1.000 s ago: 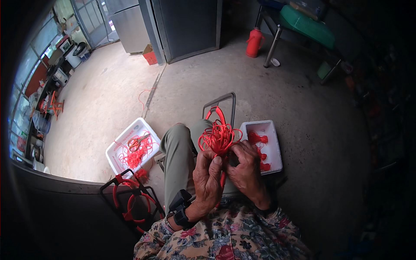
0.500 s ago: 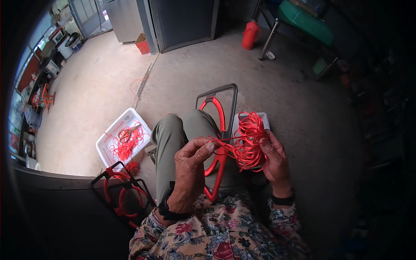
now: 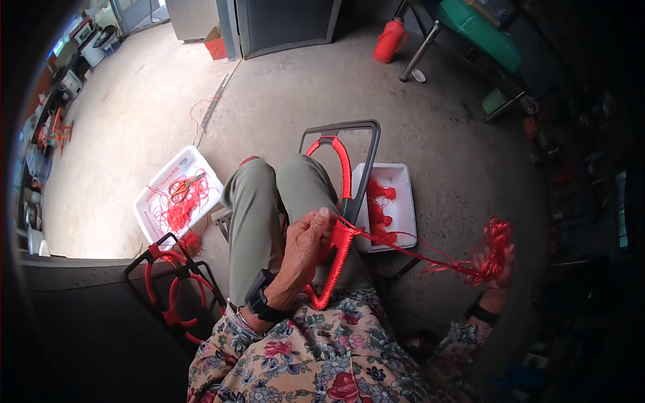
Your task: The person is wrapping a red cord tightly around the frame of a black furniture component.
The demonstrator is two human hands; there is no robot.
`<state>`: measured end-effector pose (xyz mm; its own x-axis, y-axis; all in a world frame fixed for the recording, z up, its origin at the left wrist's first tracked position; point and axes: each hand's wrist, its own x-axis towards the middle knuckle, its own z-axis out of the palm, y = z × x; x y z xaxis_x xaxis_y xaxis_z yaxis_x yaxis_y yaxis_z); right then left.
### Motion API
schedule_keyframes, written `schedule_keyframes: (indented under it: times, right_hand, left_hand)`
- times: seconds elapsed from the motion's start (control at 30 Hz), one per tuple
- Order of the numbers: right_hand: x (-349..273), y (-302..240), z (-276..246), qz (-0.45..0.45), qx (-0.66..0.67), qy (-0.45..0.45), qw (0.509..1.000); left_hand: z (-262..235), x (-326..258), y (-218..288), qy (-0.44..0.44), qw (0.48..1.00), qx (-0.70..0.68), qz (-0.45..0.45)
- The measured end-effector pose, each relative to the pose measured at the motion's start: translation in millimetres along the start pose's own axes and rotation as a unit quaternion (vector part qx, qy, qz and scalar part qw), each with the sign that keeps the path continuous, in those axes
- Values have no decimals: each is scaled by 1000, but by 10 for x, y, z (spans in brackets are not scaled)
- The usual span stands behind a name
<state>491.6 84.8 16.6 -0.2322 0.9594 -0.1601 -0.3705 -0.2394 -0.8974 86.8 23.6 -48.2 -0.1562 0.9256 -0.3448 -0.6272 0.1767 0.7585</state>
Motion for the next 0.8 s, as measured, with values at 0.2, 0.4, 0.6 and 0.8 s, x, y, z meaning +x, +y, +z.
schedule_keyframes:
  times: [0.2, 0.4, 0.6, 0.8]
  right_hand:
    - [14, 537, -699, -7, -106, 218, 970]
    - [367, 1381, 89, 129, 97, 175, 971]
    - [468, 1470, 1484, 118, 71, 25, 990]
    - [227, 1376, 1908, 136, 7, -4, 991]
  left_hand:
    - [-7, 31, -11, -17, 996, -50, -73]
    - [110, 26, 178, -50, 989, -1, -137]
    - [58, 131, 148, -95, 979, -76, -166]
    - [31, 143, 67, -96, 984, -51, -143]
